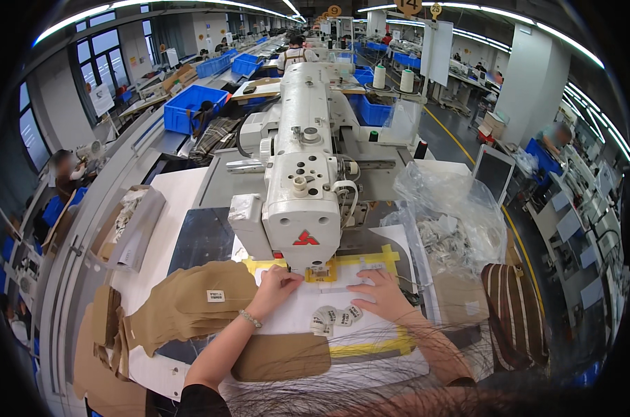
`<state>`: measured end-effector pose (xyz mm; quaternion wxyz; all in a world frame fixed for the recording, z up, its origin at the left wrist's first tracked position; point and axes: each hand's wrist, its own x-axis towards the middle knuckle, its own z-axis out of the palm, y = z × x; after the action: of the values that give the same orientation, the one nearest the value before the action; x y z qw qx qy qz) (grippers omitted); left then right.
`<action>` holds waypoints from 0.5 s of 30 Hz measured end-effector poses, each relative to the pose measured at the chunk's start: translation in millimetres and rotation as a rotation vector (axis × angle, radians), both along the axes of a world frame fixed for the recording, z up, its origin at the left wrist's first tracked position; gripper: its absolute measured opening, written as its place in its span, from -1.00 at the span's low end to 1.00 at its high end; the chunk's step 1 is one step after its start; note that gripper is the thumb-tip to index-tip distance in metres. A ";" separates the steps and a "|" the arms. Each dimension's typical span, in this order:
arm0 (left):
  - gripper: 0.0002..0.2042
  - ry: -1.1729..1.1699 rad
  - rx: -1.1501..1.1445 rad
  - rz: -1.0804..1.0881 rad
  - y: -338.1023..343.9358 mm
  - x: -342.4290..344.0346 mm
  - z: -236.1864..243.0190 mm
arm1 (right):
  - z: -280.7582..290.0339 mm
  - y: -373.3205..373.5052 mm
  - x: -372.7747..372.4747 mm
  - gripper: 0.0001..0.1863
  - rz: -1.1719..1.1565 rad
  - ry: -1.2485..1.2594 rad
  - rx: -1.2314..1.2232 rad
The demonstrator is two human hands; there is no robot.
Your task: Using an industrial sewing machine to sew small leather patches or labels onto fabric components.
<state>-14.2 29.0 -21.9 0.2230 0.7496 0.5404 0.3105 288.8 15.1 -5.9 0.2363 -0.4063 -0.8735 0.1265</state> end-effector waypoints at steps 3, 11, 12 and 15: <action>-0.89 -0.159 -0.013 -0.007 10.5 -4.3 -15.9 | -1.2 7.2 -19.7 -0.57 0.096 -0.119 0.049; -0.84 -0.485 -0.205 0.062 25.9 9.2 -11.3 | -12.0 16.1 -33.9 -0.46 0.131 -0.224 0.132; -0.84 -0.485 -0.204 0.065 27.2 7.9 -15.8 | -11.7 16.5 -36.6 -0.46 0.130 -0.244 0.153; -0.81 -0.458 -0.159 0.086 29.7 11.2 -16.9 | -14.2 17.1 -38.9 -0.47 0.111 -0.270 0.170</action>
<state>-3.0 58.7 -38.8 0.3846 0.6160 0.5297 0.4382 249.9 32.1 -20.1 0.1431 -0.3495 -0.9259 0.0095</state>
